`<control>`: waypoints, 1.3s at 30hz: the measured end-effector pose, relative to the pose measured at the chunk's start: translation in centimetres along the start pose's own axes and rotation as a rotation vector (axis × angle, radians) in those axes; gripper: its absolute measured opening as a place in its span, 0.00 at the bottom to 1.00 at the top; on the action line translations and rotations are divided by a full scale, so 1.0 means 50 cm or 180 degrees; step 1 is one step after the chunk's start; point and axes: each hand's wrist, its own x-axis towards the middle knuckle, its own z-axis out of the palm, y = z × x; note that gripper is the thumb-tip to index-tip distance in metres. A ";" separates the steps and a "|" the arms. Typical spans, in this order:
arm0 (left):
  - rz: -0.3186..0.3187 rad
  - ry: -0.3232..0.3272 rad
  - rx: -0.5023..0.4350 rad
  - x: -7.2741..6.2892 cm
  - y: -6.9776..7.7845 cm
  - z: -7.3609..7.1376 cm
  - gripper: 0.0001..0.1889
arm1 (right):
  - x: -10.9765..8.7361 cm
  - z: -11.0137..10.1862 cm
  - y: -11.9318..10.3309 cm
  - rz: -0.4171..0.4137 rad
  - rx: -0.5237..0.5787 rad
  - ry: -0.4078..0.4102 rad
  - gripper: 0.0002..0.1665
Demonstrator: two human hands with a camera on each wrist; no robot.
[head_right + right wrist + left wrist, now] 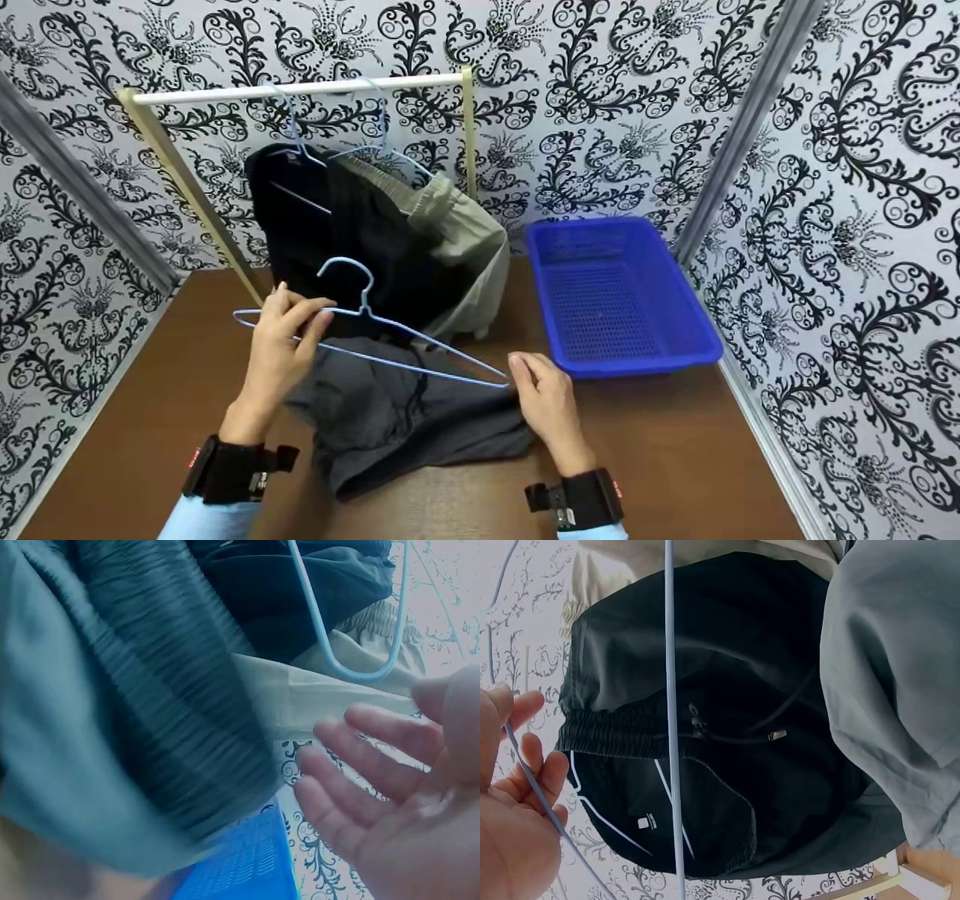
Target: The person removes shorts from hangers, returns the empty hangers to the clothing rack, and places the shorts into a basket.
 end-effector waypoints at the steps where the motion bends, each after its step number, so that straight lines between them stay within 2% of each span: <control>1: 0.0003 0.0004 0.0000 -0.001 0.000 0.001 0.03 | -0.001 0.001 -0.002 -0.0025 0.0085 -0.0049 0.12; 9: 0.0008 0.0015 0.0008 -0.007 0.005 0.010 0.04 | -0.006 0.017 -0.008 -0.0139 0.1002 -0.0587 0.12; 15: 0.0016 0.0011 0.0014 -0.011 0.002 0.009 0.05 | -0.006 0.027 -0.006 -0.0256 0.1239 -0.0810 0.11; 27: 0.0059 -0.0280 0.0202 -0.024 -0.013 -0.003 0.16 | -0.002 0.039 -0.016 0.0005 0.1294 -0.0520 0.12; 32: -0.0008 -0.0310 0.0261 -0.032 -0.023 -0.013 0.22 | 0.000 0.038 -0.014 0.0052 0.1296 -0.0455 0.13; 39: -0.0003 -0.0339 0.0351 -0.040 -0.033 -0.027 0.26 | 0.004 0.035 -0.011 0.0077 0.1290 -0.0376 0.13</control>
